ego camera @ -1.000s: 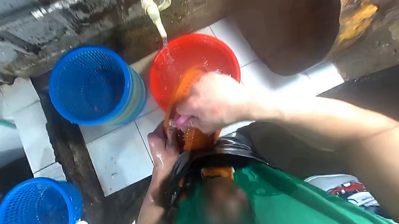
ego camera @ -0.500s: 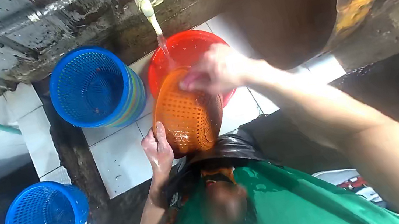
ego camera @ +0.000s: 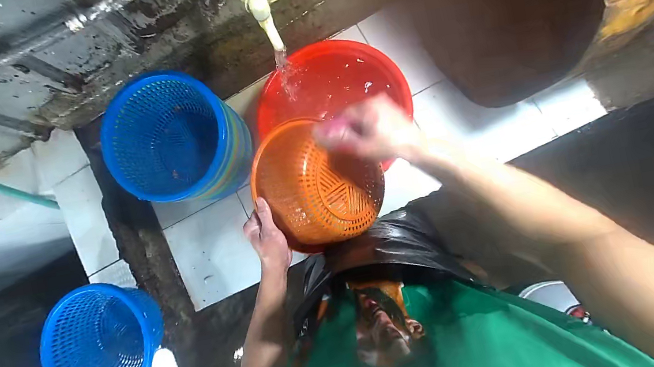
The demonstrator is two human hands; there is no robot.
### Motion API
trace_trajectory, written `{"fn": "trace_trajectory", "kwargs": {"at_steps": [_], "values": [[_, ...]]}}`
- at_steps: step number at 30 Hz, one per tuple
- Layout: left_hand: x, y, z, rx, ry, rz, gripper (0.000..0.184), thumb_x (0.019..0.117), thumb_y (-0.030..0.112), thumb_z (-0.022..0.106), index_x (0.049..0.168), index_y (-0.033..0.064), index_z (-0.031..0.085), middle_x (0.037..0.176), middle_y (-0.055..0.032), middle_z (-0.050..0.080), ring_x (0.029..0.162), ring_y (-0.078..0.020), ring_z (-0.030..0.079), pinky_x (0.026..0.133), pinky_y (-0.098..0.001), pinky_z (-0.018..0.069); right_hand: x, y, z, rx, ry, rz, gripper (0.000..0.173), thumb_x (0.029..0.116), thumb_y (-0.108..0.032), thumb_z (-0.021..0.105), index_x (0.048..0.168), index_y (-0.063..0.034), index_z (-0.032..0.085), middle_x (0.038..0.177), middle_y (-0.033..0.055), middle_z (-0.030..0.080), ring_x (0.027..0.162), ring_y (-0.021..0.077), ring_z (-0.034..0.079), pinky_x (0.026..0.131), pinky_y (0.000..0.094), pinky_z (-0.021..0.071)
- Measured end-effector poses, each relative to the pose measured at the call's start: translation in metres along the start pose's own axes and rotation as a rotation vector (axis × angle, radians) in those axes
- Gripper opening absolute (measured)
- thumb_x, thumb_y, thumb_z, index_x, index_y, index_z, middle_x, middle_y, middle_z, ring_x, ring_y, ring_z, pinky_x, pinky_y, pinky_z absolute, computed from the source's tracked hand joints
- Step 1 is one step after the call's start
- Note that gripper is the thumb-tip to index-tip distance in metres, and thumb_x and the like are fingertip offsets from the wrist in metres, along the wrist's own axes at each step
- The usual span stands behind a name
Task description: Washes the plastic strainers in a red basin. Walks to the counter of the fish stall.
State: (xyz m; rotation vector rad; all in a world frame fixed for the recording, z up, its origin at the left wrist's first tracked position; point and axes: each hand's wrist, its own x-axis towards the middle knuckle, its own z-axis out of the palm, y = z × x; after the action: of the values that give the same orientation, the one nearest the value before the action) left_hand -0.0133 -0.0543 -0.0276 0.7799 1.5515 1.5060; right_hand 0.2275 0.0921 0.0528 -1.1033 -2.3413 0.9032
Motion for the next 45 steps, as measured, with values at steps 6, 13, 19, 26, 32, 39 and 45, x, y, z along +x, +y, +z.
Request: {"fn": "trace_trajectory", "kwargs": {"at_steps": [6, 13, 19, 26, 32, 39, 45], "values": [[0.01, 0.017, 0.006, 0.056, 0.082, 0.106, 0.045, 0.1096, 0.04, 0.045, 0.097, 0.0058, 0.071, 0.084, -0.0077, 0.074, 0.08, -0.0203, 0.074, 0.074, -0.0436, 0.064, -0.067, 0.005, 0.054, 0.017, -0.038, -0.314, 0.045, 0.0989, -0.053, 0.053, 0.082, -0.0147, 0.069, 0.066, 0.0008, 0.064, 0.062, 0.0175, 0.065, 0.057, 0.0454, 0.0541], [0.007, 0.021, 0.043, 0.806, -0.654, 0.894, 0.016, 0.0934, 0.029, 0.071, 0.096, 0.0141, 0.076, 0.088, -0.0035, 0.073, 0.085, -0.0188, 0.071, 0.078, -0.0399, 0.0578, -0.1, 0.132, 0.025, 0.898, 0.335, 0.758, 0.057, 0.1095, -0.053, 0.031, 0.105, -0.0086, 0.066, 0.075, 0.0025, 0.066, 0.063, 0.0145, 0.063, 0.057, 0.0368, 0.0561], [0.014, -0.042, 0.092, 0.985, -1.073, 1.069, 0.023, 0.0953, 0.013, 0.059, 0.113, 0.0143, 0.073, 0.097, -0.0053, 0.072, 0.095, -0.0252, 0.068, 0.078, -0.0418, 0.0544, -0.067, 0.126, -0.002, 0.763, 0.454, 0.715, 0.043, 0.0979, -0.019, 0.065, 0.137, -0.0081, 0.053, 0.12, 0.0113, 0.068, 0.106, 0.0217, 0.069, 0.089, 0.046, 0.0606], [0.054, -0.003, 0.076, 0.557, -0.379, 0.569, 0.082, 0.088, 0.046, 0.073, 0.151, 0.0028, 0.044, 0.155, -0.016, 0.047, 0.145, -0.0289, 0.042, 0.121, -0.0499, 0.0333, -0.074, 0.141, 0.021, 0.759, 0.767, 0.68, 0.063, 0.0731, 0.014, 0.071, 0.131, -0.006, 0.055, 0.115, 0.0132, 0.069, 0.099, 0.023, 0.071, 0.081, 0.045, 0.0636], [0.1, -0.014, 0.088, -0.199, -0.272, -0.496, 0.054, 0.1031, 0.021, 0.06, 0.15, 0.0072, 0.036, 0.123, -0.0189, 0.068, 0.106, -0.0313, 0.071, 0.089, -0.0511, 0.0615, -0.053, 0.153, 0.033, 0.789, 0.811, 0.402, 0.048, 0.0869, -0.005, 0.075, 0.131, -0.0006, 0.055, 0.115, 0.012, 0.069, 0.106, 0.0206, 0.069, 0.091, 0.0409, 0.0613], [0.127, -0.037, 0.092, -0.129, -0.243, -0.4, 0.055, 0.1099, 0.026, 0.047, 0.159, 0.0135, 0.025, 0.141, -0.0147, 0.058, 0.124, -0.0275, 0.063, 0.1, -0.0497, 0.0568, -0.014, 0.112, 0.01, -0.001, 0.839, 0.103, 0.026, 0.0982, -0.02, 0.065, 0.104, 0.0047, 0.064, 0.085, 0.0134, 0.07, 0.076, 0.0189, 0.07, 0.069, 0.0399, 0.0611], [0.152, -0.073, 0.112, -0.082, -0.254, -0.346, 0.046, 0.1039, 0.009, 0.055, 0.148, 0.0032, 0.043, 0.132, -0.0174, 0.063, 0.116, -0.0275, 0.066, 0.098, -0.0488, 0.0582, 0.091, 0.149, 0.088, -0.054, 0.191, 0.613, 0.034, 0.1025, -0.04, 0.056, 0.123, -0.0143, 0.066, 0.101, 0.0145, 0.074, 0.096, 0.0371, 0.073, 0.082, 0.0614, 0.0579]]}}
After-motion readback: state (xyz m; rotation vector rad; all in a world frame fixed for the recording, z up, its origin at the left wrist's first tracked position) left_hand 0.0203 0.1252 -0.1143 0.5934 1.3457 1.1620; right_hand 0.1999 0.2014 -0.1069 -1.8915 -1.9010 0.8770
